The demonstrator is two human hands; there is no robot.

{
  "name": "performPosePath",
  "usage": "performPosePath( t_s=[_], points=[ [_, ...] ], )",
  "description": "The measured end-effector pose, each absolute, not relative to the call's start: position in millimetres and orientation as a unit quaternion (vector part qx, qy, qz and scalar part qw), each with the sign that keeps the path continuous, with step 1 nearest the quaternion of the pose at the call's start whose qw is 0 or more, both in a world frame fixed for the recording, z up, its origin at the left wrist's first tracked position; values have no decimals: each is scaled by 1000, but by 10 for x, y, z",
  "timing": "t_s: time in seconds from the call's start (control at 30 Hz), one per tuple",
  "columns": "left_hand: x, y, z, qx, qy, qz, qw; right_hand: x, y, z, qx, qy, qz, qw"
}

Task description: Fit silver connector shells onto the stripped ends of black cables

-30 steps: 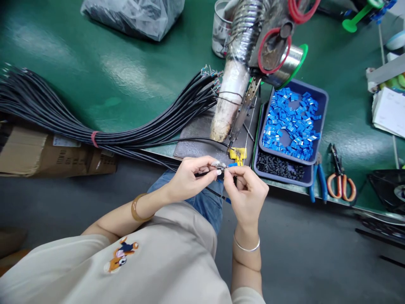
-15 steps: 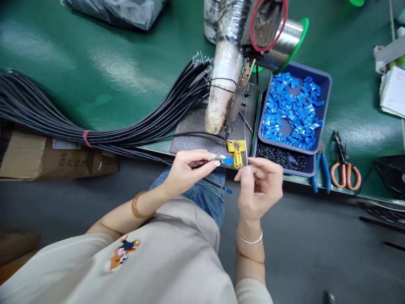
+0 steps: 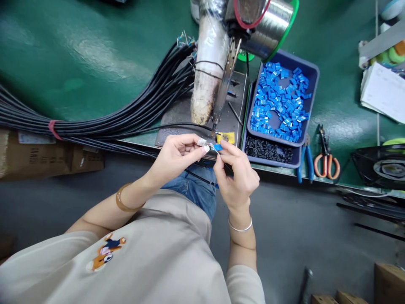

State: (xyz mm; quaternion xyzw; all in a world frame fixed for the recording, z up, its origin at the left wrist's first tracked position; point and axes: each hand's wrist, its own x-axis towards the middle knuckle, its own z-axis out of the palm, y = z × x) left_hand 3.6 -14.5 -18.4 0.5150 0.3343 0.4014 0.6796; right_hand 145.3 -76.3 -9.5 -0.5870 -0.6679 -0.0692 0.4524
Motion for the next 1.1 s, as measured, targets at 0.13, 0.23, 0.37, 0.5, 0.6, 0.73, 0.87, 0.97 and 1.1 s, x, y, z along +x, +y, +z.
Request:
performPosePath(
  t_s=[0.13, 0.23, 0.37, 0.5, 0.6, 0.73, 0.87, 0.97, 1.1],
  points=[
    [61, -140, -182, 510, 339, 419, 670, 1430, -751, -124, -599, -655, -52, 457],
    [86, -121, -172, 506, 343, 439, 658, 1425, -738, -124, -588, -651, -23, 479],
    [105, -92, -163, 501, 346, 452, 652, 1434, -711, -122, -576, -650, -3, 495],
    [109, -81, -172, 502, 339, 460, 649, 1438, -697, -131, -576, -641, 15, 507],
    [116, -83, -184, 509, 337, 471, 637, 1435, -690, -132, -578, -636, 23, 511],
    [127, -89, -188, 527, 338, 486, 610, 1425, -674, -112, -572, -643, 10, 509],
    [115, -95, -183, 544, 354, 488, 584, 1418, -668, -89, -566, -655, -19, 499],
    [97, -93, -183, 553, 356, 469, 589, 1421, -674, -92, -560, -667, -30, 490],
    [91, -92, -179, 547, 361, 452, 605, 1420, -679, -110, -551, -672, -32, 494]
  ],
)
